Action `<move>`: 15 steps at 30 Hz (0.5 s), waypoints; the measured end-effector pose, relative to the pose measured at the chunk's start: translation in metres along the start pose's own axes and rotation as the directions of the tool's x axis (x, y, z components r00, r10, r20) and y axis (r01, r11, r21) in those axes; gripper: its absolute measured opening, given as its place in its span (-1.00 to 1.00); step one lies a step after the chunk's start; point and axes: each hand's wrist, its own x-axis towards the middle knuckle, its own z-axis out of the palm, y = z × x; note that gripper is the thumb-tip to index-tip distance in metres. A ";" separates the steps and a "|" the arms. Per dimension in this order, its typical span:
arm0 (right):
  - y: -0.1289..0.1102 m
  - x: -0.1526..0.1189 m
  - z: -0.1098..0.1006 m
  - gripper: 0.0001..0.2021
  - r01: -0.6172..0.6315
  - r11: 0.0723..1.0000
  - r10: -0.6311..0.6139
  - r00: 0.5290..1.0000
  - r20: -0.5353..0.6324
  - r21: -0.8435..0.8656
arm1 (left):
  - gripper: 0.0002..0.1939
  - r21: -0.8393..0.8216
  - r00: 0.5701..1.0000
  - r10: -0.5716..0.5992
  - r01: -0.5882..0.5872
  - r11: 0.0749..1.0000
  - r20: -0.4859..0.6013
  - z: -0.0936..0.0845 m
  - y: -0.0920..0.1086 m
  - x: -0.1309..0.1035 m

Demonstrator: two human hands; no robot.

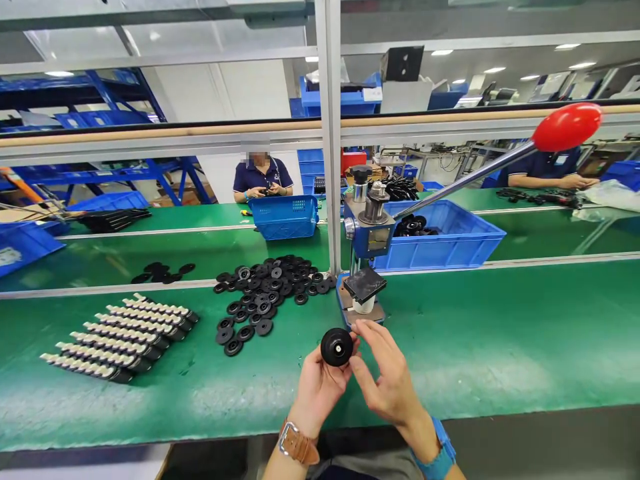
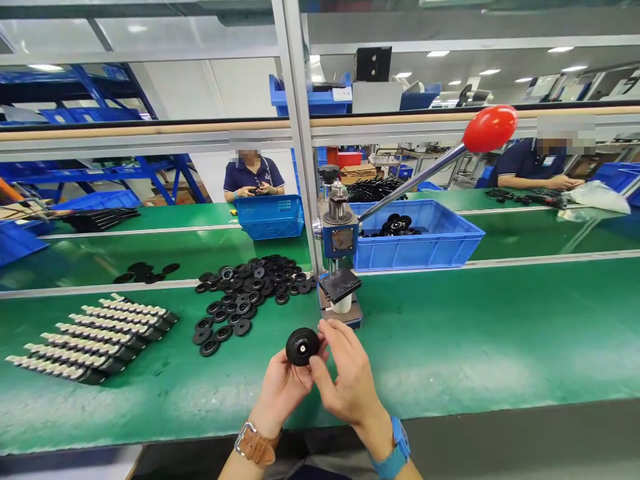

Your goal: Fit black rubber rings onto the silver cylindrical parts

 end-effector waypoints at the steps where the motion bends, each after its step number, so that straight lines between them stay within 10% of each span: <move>1: -0.001 -0.003 0.002 -0.40 0.004 1.000 -0.004 1.000 0.031 -0.004 | -0.56 -0.006 1.000 0.001 -0.001 1.000 -0.015 0.000 -0.001 0.001; 7: 0.002 -0.021 0.003 -0.46 -0.118 0.985 0.100 0.985 -0.144 -0.124 | -0.62 0.045 0.995 -0.029 0.034 0.998 -0.100 -0.008 -0.007 0.009; 15: 0.010 -0.049 0.026 -0.29 -0.396 0.918 0.396 0.914 0.084 -0.018 | -0.85 0.228 0.992 0.018 0.012 0.974 -0.128 -0.033 -0.038 0.027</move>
